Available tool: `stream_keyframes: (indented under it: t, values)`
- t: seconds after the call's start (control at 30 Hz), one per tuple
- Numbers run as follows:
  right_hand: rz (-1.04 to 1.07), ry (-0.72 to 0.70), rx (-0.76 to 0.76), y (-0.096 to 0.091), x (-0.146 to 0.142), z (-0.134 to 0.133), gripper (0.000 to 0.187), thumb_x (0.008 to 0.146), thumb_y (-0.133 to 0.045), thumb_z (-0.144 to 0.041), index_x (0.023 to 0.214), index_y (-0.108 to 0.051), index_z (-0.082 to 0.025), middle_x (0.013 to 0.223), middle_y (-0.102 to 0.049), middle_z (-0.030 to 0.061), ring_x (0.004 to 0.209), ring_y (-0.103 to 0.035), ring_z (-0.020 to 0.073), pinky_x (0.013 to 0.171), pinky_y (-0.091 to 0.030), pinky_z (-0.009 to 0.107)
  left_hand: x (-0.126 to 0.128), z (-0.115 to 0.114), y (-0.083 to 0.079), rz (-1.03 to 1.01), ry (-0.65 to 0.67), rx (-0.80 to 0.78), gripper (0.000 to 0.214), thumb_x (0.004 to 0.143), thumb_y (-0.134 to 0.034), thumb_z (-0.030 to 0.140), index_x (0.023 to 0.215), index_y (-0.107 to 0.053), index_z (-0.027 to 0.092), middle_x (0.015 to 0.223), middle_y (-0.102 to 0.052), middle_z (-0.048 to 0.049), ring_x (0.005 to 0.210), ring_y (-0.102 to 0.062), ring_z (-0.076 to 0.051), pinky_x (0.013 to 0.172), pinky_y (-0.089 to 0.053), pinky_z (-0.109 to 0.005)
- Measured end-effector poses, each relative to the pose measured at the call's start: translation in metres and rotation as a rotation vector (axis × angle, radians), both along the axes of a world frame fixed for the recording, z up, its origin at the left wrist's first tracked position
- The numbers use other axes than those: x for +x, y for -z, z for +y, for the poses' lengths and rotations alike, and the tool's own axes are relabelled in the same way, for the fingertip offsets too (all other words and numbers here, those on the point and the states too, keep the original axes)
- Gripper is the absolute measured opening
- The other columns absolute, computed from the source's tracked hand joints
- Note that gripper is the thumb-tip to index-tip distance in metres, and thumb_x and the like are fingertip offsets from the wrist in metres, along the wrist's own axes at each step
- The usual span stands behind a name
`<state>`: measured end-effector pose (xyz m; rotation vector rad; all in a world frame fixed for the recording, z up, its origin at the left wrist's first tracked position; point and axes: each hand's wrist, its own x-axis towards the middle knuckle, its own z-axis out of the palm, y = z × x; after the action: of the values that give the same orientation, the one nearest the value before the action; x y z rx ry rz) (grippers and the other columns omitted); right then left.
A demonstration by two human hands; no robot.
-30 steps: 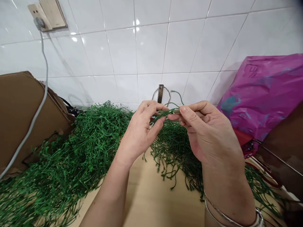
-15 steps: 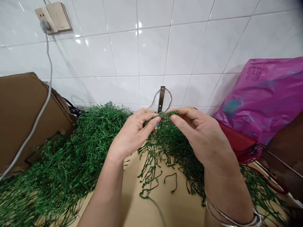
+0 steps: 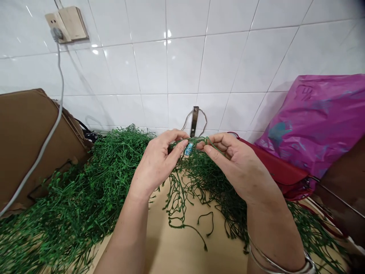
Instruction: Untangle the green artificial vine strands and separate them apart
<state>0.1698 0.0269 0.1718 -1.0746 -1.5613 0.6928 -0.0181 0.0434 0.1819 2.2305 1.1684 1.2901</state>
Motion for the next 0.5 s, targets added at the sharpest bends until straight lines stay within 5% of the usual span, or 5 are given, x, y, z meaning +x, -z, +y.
stream_keyframes:
  t: [0.13,0.5]
  values:
    - [0.121,-0.158,-0.017,0.0012,0.0045,-0.0003,0.027,0.09,-0.068,-0.043,0.107,-0.067,-0.023,0.099,-0.072,0.0036,0.093,-0.067,0.0164,0.082,-0.053,0.029,-0.0009,-0.0023,-0.0048,0.024,0.001,-0.038,0.018,0.099,-0.053,0.03,0.1,-0.07,0.024,0.097,-0.074,0.0035,0.083,-0.062,-0.011,0.076,-0.046,-0.025]
    - [-0.046,-0.01,-0.014,0.0024,0.0083,-0.0005,0.019,0.09,-0.065,-0.039,0.09,-0.07,-0.021,0.084,-0.07,0.0012,0.076,-0.061,0.0147,0.073,-0.049,0.029,-0.005,-0.0052,-0.0057,0.044,0.016,-0.055,0.02,0.097,-0.056,0.032,0.102,-0.073,0.024,0.102,-0.077,0.0013,0.088,-0.067,-0.014,0.08,-0.049,-0.028]
